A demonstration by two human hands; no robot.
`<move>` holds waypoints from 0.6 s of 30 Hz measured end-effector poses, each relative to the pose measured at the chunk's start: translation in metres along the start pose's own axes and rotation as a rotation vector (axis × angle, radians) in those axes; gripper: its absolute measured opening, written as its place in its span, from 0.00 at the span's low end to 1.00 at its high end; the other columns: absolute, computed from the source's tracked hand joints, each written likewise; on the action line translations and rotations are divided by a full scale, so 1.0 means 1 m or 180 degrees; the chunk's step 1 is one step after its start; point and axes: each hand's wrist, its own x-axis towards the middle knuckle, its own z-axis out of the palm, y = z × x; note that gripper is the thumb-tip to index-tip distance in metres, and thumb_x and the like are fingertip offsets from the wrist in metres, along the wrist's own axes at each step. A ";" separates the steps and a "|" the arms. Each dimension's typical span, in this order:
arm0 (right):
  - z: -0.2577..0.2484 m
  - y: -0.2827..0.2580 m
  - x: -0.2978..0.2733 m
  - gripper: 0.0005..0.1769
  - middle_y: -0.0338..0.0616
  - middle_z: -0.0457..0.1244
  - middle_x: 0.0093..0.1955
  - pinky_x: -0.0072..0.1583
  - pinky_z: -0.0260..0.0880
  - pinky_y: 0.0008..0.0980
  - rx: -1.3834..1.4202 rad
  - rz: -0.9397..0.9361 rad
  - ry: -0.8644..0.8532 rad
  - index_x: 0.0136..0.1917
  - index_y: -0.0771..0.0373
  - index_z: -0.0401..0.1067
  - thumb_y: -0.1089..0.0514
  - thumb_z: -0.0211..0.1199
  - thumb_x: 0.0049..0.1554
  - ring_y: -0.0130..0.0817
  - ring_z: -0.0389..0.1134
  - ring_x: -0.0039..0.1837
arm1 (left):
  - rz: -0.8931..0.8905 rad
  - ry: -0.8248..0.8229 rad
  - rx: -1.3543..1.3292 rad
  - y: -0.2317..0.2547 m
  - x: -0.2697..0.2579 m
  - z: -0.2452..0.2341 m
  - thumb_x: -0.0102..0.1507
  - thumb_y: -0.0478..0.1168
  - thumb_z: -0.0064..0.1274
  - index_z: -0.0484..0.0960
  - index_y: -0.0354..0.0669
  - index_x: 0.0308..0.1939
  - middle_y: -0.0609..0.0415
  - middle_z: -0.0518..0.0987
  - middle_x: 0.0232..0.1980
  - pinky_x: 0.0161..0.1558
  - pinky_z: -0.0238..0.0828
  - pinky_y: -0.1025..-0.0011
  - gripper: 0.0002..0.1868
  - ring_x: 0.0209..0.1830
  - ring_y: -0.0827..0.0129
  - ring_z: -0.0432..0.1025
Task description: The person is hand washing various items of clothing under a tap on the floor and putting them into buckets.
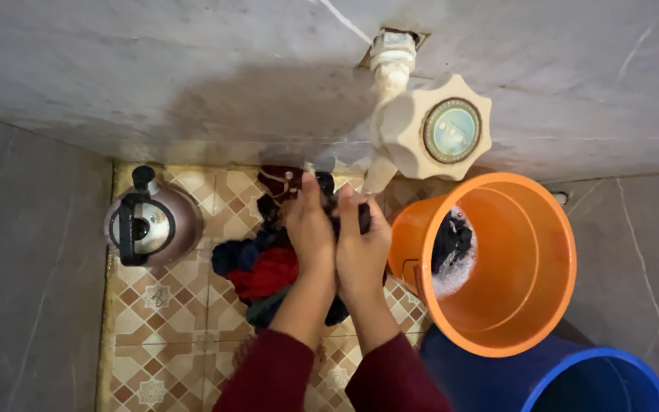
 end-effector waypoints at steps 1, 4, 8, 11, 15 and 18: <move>0.000 0.004 -0.001 0.22 0.36 0.62 0.35 0.43 0.60 0.26 -0.0262 -0.0143 0.0060 0.38 0.66 0.72 0.49 0.61 0.69 0.23 0.58 0.39 | -0.0773 -0.0168 -0.0338 -0.001 0.000 -0.002 0.73 0.53 0.49 0.81 0.29 0.33 0.48 0.80 0.31 0.37 0.67 0.64 0.27 0.30 0.65 0.70; 0.003 -0.013 0.001 0.23 0.32 0.61 0.31 0.38 0.57 0.27 -0.0282 0.0268 0.0047 0.36 0.65 0.73 0.47 0.58 0.66 0.20 0.56 0.36 | -0.0746 -0.0108 -0.1349 -0.030 -0.005 -0.003 0.71 0.47 0.52 0.76 0.29 0.37 0.54 0.75 0.34 0.37 0.67 0.62 0.20 0.33 0.66 0.69; -0.011 0.007 0.006 0.19 0.29 0.63 0.33 0.39 0.60 0.26 -0.0188 0.0384 0.0125 0.37 0.62 0.74 0.49 0.57 0.63 0.19 0.59 0.37 | -0.1098 -0.0156 -0.1250 0.003 -0.030 -0.014 0.67 0.48 0.51 0.81 0.36 0.37 0.60 0.77 0.34 0.37 0.65 0.64 0.17 0.33 0.69 0.69; -0.041 0.019 0.016 0.23 0.36 0.59 0.32 0.39 0.57 0.33 -0.0233 0.0937 0.0191 0.38 0.65 0.71 0.45 0.59 0.66 0.28 0.56 0.36 | -0.1144 -0.0474 0.0193 0.006 -0.040 -0.023 0.73 0.57 0.48 0.74 0.28 0.34 0.51 0.71 0.31 0.39 0.64 0.60 0.30 0.33 0.64 0.64; -0.135 0.014 0.039 0.27 0.46 0.68 0.45 0.56 0.68 0.48 0.1712 0.2811 0.0138 0.48 0.60 0.70 0.35 0.49 0.61 0.44 0.69 0.48 | -0.0760 -0.1258 0.0593 0.016 -0.035 -0.035 0.68 0.61 0.47 0.76 0.41 0.50 0.55 0.78 0.48 0.57 0.66 0.68 0.26 0.50 0.70 0.72; -0.258 0.067 0.070 0.26 0.50 0.66 0.64 0.69 0.62 0.56 0.2535 0.2224 0.0438 0.64 0.60 0.68 0.41 0.49 0.64 0.49 0.66 0.67 | -0.0949 -0.1253 0.0366 -0.027 -0.007 -0.054 0.66 0.58 0.48 0.77 0.43 0.56 0.53 0.79 0.54 0.59 0.66 0.66 0.25 0.53 0.65 0.73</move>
